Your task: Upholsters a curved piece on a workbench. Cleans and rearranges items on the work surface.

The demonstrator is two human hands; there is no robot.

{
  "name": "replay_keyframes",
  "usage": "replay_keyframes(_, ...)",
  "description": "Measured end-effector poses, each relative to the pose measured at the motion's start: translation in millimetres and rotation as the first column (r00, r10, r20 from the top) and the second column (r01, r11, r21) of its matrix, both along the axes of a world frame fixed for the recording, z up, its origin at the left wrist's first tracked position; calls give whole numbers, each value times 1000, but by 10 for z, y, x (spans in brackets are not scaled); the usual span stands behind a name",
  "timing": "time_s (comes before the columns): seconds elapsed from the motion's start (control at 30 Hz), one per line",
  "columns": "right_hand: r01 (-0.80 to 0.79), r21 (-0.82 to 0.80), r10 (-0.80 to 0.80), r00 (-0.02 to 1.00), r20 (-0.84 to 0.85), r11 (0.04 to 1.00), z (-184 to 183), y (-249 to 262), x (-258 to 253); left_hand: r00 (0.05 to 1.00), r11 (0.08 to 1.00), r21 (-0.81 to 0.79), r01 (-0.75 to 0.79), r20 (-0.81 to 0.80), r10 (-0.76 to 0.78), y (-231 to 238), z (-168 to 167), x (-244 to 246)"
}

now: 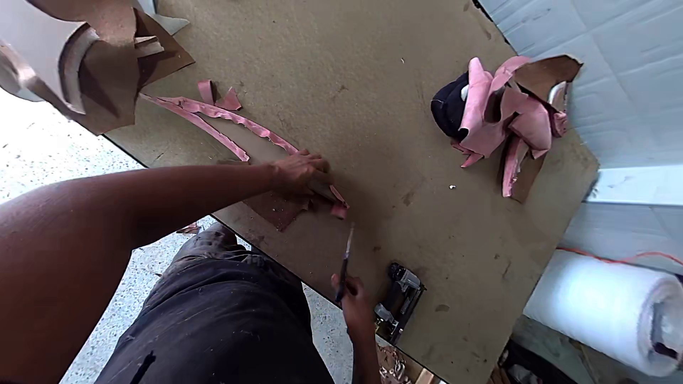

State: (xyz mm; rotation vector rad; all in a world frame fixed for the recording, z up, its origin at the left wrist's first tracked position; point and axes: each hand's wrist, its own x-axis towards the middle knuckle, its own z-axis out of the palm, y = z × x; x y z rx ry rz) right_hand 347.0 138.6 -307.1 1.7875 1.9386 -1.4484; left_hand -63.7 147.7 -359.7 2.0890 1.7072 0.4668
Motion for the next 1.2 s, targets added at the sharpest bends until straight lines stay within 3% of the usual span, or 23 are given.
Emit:
replay_keyframes(0.07, 48, 78, -53, 996, 69, 996, 19, 281, -25, 1000, 999, -29, -21, -2, 21, 116, -16, -24)
replay_keyframes(0.23, 314, 7, -299, 910, -287, 950, 95, 514, -489, 961, 965, -82, -250, 99, 258, 16, -47, -133)
replay_keyframes(0.3, 293, -106, -310, 861, -404, 950, 103, 362, -859, 927, 939, -101, -330, 153, 342, -53, -52, -109)
replay_keyframes(0.4, 188, -335, -342, 799, -495, 923, -168, 343, -1528, 929, 937, -117, -329, 137, 344, -125, -73, -72)
replay_keyframes(0.53, 181, -286, -283, 883, -373, 941, -531, 503, -2097, 919, 923, -111, -369, 103, 380, -166, -90, 5)
replay_keyframes(0.67, 102, -235, -187, 908, -376, 967, -579, 501, -2141, 910, 912, -94, -400, 77, 407, 12, -28, 123)
replay_keyframes(0.93, 190, -54, -193, 861, -470, 980, -666, 290, -1901, 941, 938, 89, -335, -24, 338, 27, -196, 288)
replay_keyframes(1.03, 228, -54, -225, 844, -487, 972, -552, 306, -1985, 947, 943, 106, -315, -34, 320, 34, -222, 305)
replay_keyframes(1.2, 124, -126, -165, 902, -399, 984, -370, 525, -2023, 952, 948, 93, -306, 50, 302, -3, -213, 230)
